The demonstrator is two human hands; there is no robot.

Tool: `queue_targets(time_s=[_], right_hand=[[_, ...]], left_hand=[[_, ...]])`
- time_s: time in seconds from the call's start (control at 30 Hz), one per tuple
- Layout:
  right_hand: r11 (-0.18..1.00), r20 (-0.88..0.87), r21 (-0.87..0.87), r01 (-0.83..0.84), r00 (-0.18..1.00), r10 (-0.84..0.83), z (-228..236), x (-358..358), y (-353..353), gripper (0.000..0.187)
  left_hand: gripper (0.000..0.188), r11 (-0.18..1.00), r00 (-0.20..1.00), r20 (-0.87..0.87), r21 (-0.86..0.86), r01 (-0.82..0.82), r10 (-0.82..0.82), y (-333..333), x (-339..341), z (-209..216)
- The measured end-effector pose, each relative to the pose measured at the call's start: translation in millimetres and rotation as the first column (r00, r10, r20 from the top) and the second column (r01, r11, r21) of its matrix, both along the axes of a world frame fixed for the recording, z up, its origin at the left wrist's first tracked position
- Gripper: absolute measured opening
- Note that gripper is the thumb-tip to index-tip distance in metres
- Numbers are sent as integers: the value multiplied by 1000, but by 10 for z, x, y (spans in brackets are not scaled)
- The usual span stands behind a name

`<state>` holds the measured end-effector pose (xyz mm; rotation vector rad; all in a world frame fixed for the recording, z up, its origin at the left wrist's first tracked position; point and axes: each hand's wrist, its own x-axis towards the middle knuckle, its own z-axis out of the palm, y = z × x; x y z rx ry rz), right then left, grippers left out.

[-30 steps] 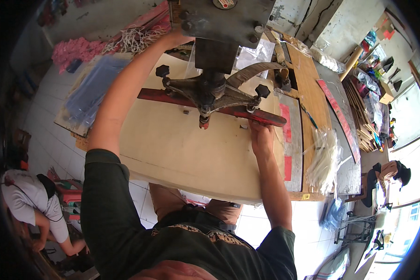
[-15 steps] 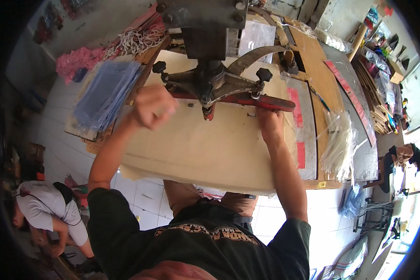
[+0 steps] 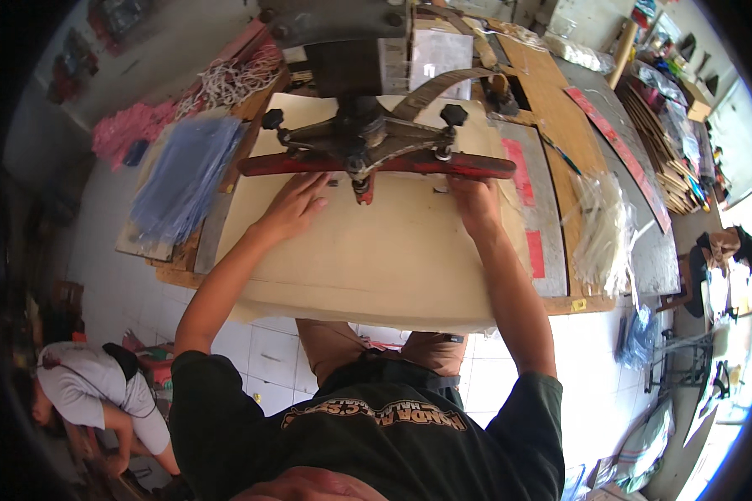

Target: The person aligns plastic sheets on a workspace and operates a manual heat-sealing machine by pulling the lever down to seal the plastic, then removes the sealed items.

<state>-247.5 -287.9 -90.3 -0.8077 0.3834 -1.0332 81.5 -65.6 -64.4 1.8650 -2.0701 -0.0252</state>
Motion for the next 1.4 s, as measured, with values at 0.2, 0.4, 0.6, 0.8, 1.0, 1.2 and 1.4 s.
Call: queue_targets(time_s=[0.2,0.4,0.6,0.8,1.0,1.2,1.4], right_hand=[[971,117,233,53,990,-82,167,-189,125,58],[990,-503,-19,137,855,-128,475,-499,599,53],[337,-551,-818,-467,466,-693,522,-404,581,38],[260,-500,-736,-625,242,-832,276,-259,416,50],[306,-514,-695,-650,153,-844,366,-188,470,47],[253,-463,-743,-620,203,-863,342,-263,491,46],[317,-527,-716,-622,184,-830,357,-287,517,49]], left_hand=[[57,998,999,33,-52,22,-21,-14,-31,-52],[56,998,999,22,-64,26,-25,25,9,-58],[53,988,998,-50,-153,22,-29,-7,-27,-59],[52,992,1000,17,-126,3,-1,-33,-27,-4],[51,988,975,202,-144,-59,88,11,-60,45],[48,998,999,10,-51,-34,34,-10,-87,114],[47,993,999,-52,-117,-5,-2,-13,-21,36]])
